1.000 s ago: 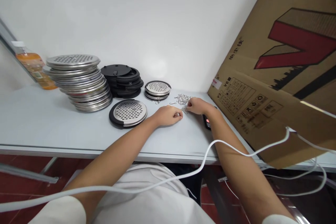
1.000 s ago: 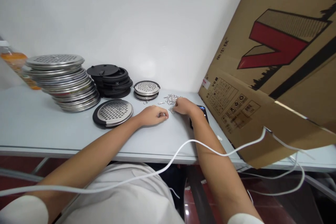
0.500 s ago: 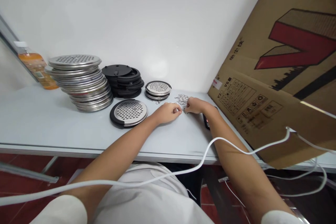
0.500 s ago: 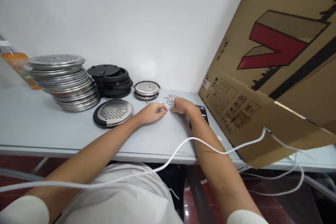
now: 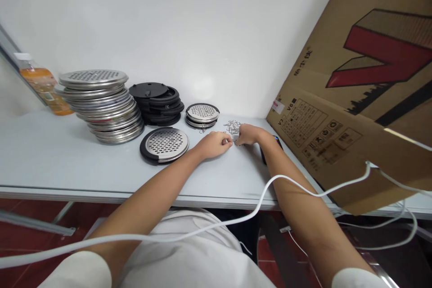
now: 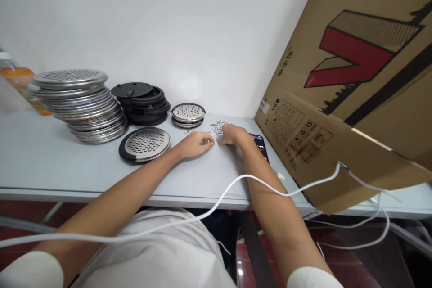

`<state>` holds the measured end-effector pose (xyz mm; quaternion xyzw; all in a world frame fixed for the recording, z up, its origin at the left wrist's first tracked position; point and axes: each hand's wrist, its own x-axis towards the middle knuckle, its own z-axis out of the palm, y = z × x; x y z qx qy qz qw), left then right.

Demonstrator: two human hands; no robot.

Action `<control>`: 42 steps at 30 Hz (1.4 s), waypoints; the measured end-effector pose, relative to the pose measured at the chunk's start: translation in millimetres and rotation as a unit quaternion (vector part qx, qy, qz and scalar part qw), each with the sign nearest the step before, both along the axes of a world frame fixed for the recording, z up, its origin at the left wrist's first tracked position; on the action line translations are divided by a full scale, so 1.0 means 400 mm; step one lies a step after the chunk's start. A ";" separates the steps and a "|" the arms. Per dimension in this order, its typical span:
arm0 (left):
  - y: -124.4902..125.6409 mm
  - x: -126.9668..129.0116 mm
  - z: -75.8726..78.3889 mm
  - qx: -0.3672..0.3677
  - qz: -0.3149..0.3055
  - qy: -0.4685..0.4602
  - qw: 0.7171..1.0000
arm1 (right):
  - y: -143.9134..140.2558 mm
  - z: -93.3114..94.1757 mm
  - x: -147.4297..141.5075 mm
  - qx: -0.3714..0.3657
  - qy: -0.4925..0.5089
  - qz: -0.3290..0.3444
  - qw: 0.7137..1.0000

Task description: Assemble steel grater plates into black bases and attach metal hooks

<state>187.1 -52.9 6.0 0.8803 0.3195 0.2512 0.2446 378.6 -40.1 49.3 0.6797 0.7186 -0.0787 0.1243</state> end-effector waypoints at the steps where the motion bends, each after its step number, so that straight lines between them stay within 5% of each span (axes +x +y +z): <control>1: 0.000 0.000 0.001 -0.002 0.000 0.001 1.000 | -0.004 0.001 -0.002 0.000 -0.003 0.001 1.000; 9: 0.002 0.001 0.000 -0.025 0.005 -0.025 0.999 | -0.020 0.008 0.009 0.005 0.014 0.006 1.000; 17: 0.021 0.009 -0.010 -0.050 0.074 -0.092 0.992 | -0.025 0.025 0.094 0.128 0.150 -0.057 0.979; 19: 0.019 0.007 -0.009 -0.029 0.076 -0.068 0.994 | -0.029 0.025 0.100 0.109 0.158 -0.036 0.981; 22: 0.004 0.008 -0.009 0.031 0.001 -0.021 0.999 | -0.034 0.014 0.089 0.042 0.135 0.001 0.990; 26: -0.018 0.024 -0.013 0.114 -0.096 0.066 0.987 | -0.032 -0.003 0.059 0.055 0.098 -0.007 0.994; 32: -0.016 0.033 -0.012 0.138 0.032 0.164 0.976 | -0.024 0.000 0.015 0.054 0.014 -0.029 0.998; 42: -0.028 0.031 -0.016 0.135 0.105 0.174 0.970 | -0.018 -0.005 -0.006 0.022 -0.023 -0.045 0.998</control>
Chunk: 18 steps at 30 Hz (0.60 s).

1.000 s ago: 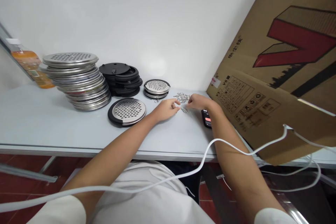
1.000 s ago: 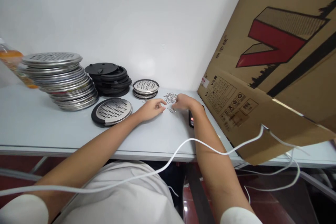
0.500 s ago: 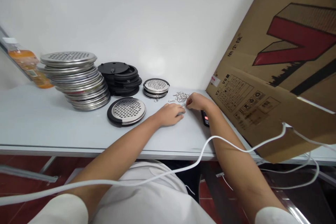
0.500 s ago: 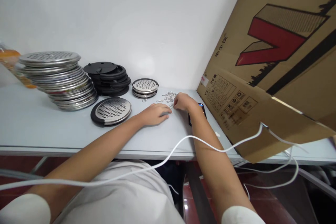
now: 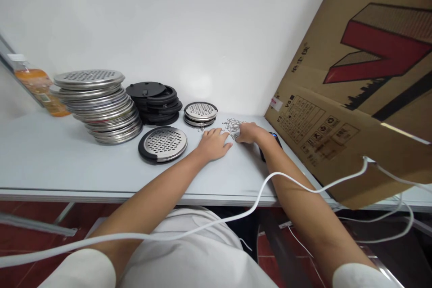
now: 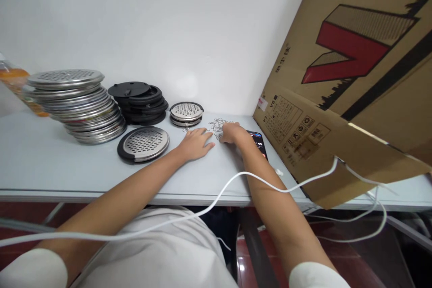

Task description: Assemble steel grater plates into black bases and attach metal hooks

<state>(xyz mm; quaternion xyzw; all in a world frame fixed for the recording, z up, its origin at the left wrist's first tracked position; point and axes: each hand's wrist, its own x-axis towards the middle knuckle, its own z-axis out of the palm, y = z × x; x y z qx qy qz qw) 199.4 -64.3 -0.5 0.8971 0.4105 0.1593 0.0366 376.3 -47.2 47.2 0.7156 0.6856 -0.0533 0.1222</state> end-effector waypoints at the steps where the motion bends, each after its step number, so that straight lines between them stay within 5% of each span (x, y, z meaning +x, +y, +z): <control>1: 0.002 -0.001 0.000 -0.005 -0.001 0.007 1.000 | 0.001 -0.002 0.001 -0.001 -0.001 0.003 1.000; 8: 0.014 -0.009 0.002 -0.012 -0.070 0.024 0.997 | -0.005 -0.015 0.014 0.028 0.018 0.022 0.999; 18: 0.072 0.039 -0.005 -0.021 -0.025 0.053 0.998 | -0.020 -0.012 0.021 0.083 0.052 0.014 0.995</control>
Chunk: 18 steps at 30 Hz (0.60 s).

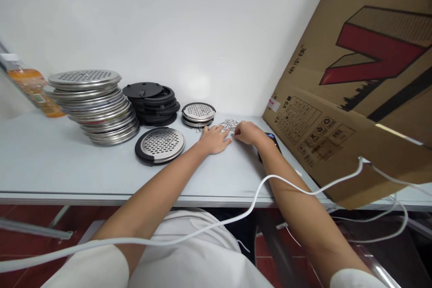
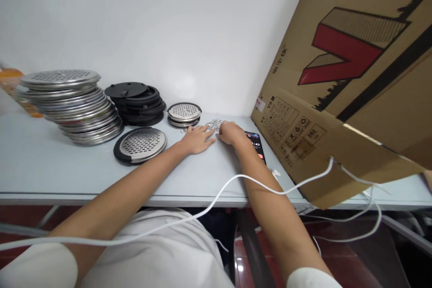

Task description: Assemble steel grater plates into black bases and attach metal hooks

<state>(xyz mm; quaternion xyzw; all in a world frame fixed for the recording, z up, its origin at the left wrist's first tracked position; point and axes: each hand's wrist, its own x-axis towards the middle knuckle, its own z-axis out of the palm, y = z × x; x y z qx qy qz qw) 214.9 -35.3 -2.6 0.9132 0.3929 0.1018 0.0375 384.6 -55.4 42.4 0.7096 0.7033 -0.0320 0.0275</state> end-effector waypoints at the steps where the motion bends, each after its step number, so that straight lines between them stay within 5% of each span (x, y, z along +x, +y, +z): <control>1: 0.005 0.003 0.000 -0.005 -0.001 0.000 1.000 | 0.002 -0.002 -0.003 0.003 -0.002 -0.003 1.000; 13: -0.008 -0.014 -0.004 0.014 -0.090 -0.187 0.978 | 0.000 -0.013 -0.038 0.010 0.034 0.044 0.998; 16: -0.002 -0.004 -0.001 -0.093 -0.070 -0.371 0.921 | -0.002 -0.007 -0.026 0.042 0.081 0.077 0.993; 18: 0.000 0.004 0.006 -0.184 -0.019 -0.515 0.837 | -0.003 -0.005 -0.021 0.078 0.186 0.106 0.974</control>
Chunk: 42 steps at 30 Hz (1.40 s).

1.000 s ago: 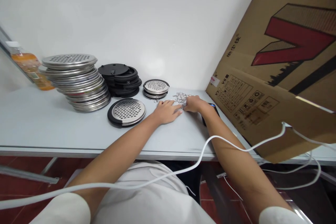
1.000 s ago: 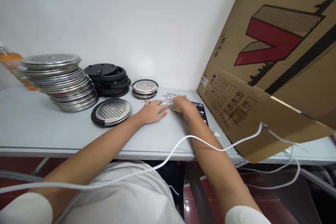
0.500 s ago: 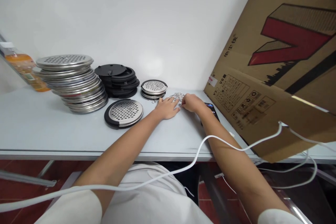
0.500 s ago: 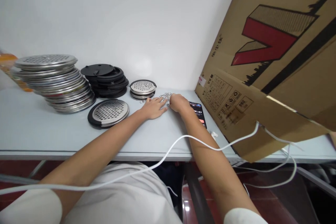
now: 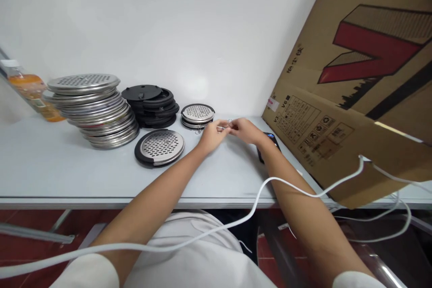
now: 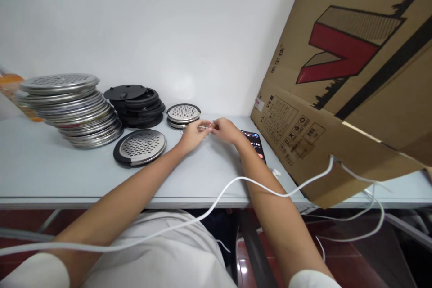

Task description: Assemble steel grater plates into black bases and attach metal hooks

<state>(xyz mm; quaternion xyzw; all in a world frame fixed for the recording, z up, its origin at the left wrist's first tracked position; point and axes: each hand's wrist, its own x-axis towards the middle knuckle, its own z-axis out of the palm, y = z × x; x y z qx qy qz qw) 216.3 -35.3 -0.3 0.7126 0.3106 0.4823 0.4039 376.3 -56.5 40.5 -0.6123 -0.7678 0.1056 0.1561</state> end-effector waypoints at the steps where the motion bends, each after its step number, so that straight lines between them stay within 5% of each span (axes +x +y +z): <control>1: 0.000 0.003 0.004 -0.059 0.010 -0.065 0.996 | -0.001 0.000 -0.001 0.014 0.073 0.016 0.997; 5: -0.009 0.007 0.022 -0.238 -0.005 -0.212 0.948 | -0.010 0.005 -0.018 0.045 0.310 0.027 0.949; 9: -0.015 0.002 0.035 -0.297 -0.001 -0.276 0.914 | -0.012 0.024 0.000 0.033 0.381 0.033 0.923; 13: -0.016 -0.002 0.044 -0.328 -0.002 -0.272 0.905 | 0.009 0.021 0.075 0.171 0.225 -0.156 0.946; 15: -0.017 -0.001 0.045 -0.333 -0.013 -0.254 0.908 | 0.023 0.004 0.110 0.163 0.103 -0.235 0.953; 19: -0.023 0.003 0.040 -0.338 -0.039 -0.229 0.912 | 0.044 -0.031 0.132 0.050 -0.028 -0.189 0.980; 24: -0.026 0.002 0.036 -0.348 -0.058 -0.210 0.912 | 0.049 -0.038 0.115 -0.008 -0.089 -0.163 0.982; 35: -0.013 0.002 0.025 -0.331 -0.049 -0.181 0.925 | 0.032 -0.029 0.060 0.000 -0.142 -0.164 0.976; 37: -0.013 0.002 0.024 -0.330 -0.049 -0.182 0.925 | 0.021 -0.014 0.051 0.035 -0.107 -0.155 0.981; 39: -0.014 0.001 0.025 -0.324 -0.051 -0.186 0.926 | 0.011 0.000 0.038 0.086 0.030 -0.119 0.989; 42: -0.016 0.001 0.031 -0.307 -0.056 -0.203 0.928 | 0.004 0.005 0.010 0.119 0.313 -0.010 0.942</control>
